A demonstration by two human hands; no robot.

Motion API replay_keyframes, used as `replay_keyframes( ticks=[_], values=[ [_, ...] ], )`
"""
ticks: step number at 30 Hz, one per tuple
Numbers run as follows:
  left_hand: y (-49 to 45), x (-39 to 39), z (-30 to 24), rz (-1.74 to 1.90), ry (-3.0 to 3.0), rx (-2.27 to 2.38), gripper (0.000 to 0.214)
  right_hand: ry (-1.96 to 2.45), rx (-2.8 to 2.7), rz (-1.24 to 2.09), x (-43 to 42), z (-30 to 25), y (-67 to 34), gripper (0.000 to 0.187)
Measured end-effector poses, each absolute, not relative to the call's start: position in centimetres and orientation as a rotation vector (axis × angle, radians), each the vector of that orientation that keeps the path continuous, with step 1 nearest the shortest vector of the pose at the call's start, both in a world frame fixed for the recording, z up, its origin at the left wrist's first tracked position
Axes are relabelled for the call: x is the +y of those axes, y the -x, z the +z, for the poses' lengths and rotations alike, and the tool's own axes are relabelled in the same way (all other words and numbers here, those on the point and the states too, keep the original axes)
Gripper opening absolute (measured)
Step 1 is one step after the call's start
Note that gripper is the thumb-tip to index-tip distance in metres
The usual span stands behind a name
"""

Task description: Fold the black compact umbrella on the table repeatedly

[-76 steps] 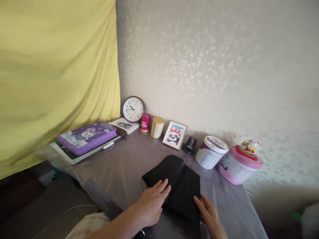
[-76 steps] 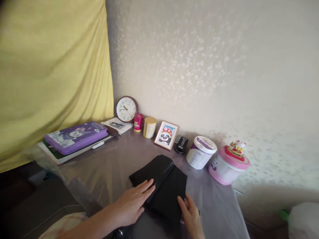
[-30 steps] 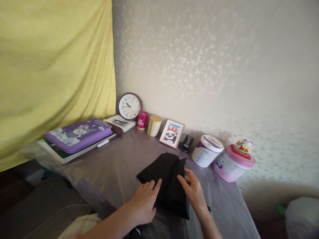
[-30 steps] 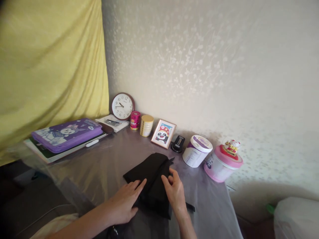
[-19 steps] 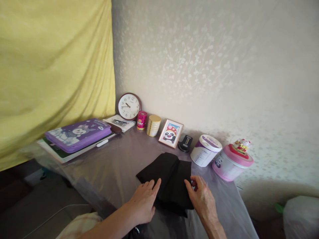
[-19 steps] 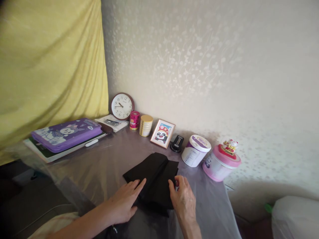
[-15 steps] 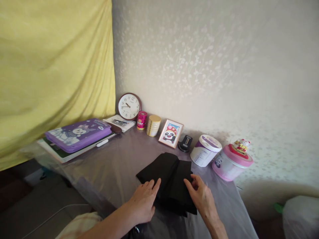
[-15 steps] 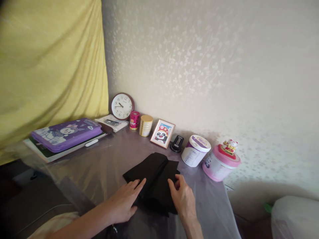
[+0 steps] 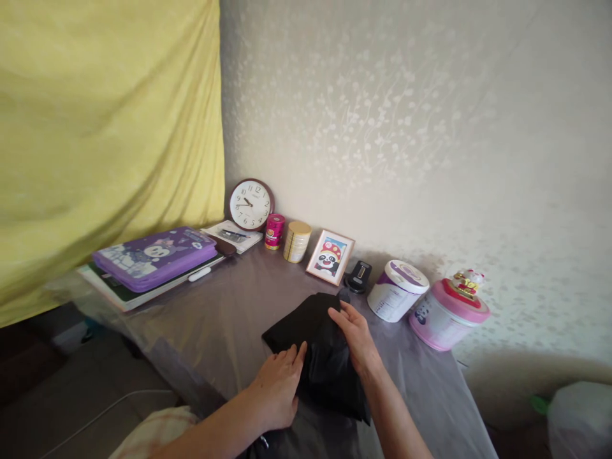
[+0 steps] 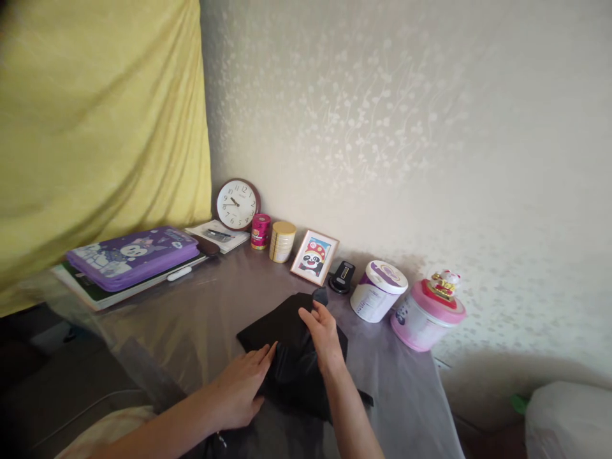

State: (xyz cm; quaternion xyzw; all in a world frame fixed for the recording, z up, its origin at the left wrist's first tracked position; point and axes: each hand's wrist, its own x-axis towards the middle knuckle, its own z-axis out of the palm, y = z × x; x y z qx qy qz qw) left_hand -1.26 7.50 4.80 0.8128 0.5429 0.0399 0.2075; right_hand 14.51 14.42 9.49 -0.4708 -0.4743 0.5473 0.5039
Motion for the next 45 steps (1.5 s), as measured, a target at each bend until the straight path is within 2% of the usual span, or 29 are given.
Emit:
replay_keyframes(
  ticks=[19, 23, 25, 33, 39, 45],
  values=[
    [2.1, 7.4, 5.4, 0.152, -2.366, 1.531, 0.057, 1.435, -1.519, 0.982, 18.3, 4.6, -11.1, 0.05],
    [2.3, 7.1, 6.4, 0.215, -2.367, 1.571, 0.031, 1.479, -1.604, 0.922, 18.5, 4.4, -11.1, 0.052],
    [2.0, 6.9, 7.1, 0.313, -2.402, 1.598, 0.026, 1.495, -1.636, 0.899, 18.6, 4.3, -11.2, 0.052],
    [-0.1, 6.9, 6.7, 0.557, -2.687, 1.388, 0.026, 1.491, -1.761, 0.871, 18.9, 3.9, -11.5, 0.048],
    [0.5, 8.1, 3.5, 0.495, -2.55, 1.404, 0.059, 1.354, -1.889, 0.95, 18.6, 4.1, -11.6, 0.038],
    [0.6, 8.2, 2.6, 0.347, -2.438, 1.443, 0.066, 1.226, -1.983, 0.917, 16.9, 4.3, -11.9, 0.021]
  ],
)
